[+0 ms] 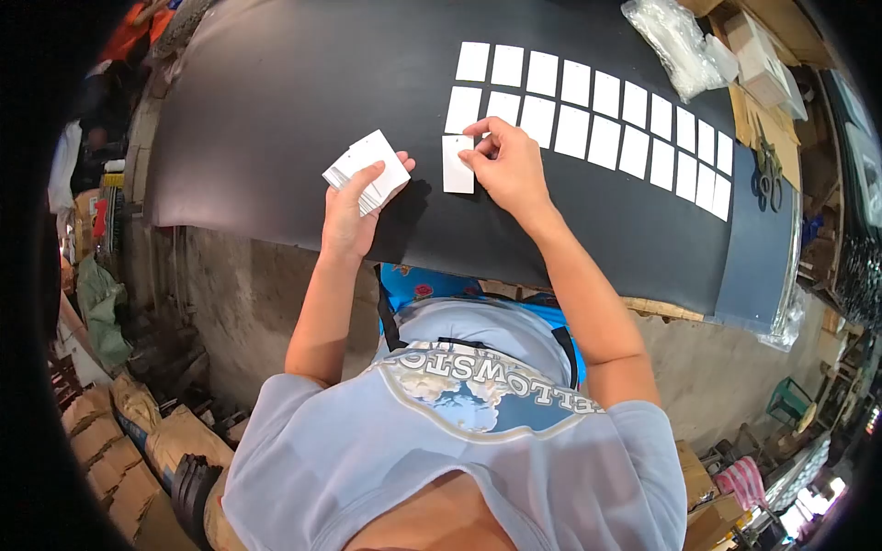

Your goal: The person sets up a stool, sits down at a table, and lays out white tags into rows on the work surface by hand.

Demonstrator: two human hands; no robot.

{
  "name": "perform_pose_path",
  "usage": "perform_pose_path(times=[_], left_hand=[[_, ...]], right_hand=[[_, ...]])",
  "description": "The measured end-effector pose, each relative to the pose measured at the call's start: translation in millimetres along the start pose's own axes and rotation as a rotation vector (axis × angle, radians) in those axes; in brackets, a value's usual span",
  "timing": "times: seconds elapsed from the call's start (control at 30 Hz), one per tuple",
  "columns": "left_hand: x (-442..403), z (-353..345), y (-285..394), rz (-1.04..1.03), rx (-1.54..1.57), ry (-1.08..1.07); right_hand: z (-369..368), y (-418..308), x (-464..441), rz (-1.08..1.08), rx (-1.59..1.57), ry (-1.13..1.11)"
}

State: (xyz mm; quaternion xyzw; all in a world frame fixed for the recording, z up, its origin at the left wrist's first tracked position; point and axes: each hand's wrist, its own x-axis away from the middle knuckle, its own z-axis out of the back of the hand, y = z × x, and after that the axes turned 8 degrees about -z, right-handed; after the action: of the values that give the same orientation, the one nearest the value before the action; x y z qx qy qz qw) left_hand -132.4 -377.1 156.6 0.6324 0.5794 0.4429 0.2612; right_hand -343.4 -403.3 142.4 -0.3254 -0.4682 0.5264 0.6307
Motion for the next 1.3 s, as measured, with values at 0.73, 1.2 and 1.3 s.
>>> perform_pose_path(times=[0.73, 1.2, 1.3], left_hand=[[-3.0, -9.1, -31.4, -0.033, -0.163, -0.145], [-4.1, -14.5, -25.5, 0.045, -0.076, -0.083], [-0.8, -18.8, -28.4, 0.078, -0.1, -0.104]], right_hand=[[-12.3, -13.9, 16.5, 0.142, -0.099, -0.017], [14.6, 28.4, 16.9, 0.174, 0.311, 0.338], [14.1, 30.0, 17.7, 0.229, 0.477, 0.398]])
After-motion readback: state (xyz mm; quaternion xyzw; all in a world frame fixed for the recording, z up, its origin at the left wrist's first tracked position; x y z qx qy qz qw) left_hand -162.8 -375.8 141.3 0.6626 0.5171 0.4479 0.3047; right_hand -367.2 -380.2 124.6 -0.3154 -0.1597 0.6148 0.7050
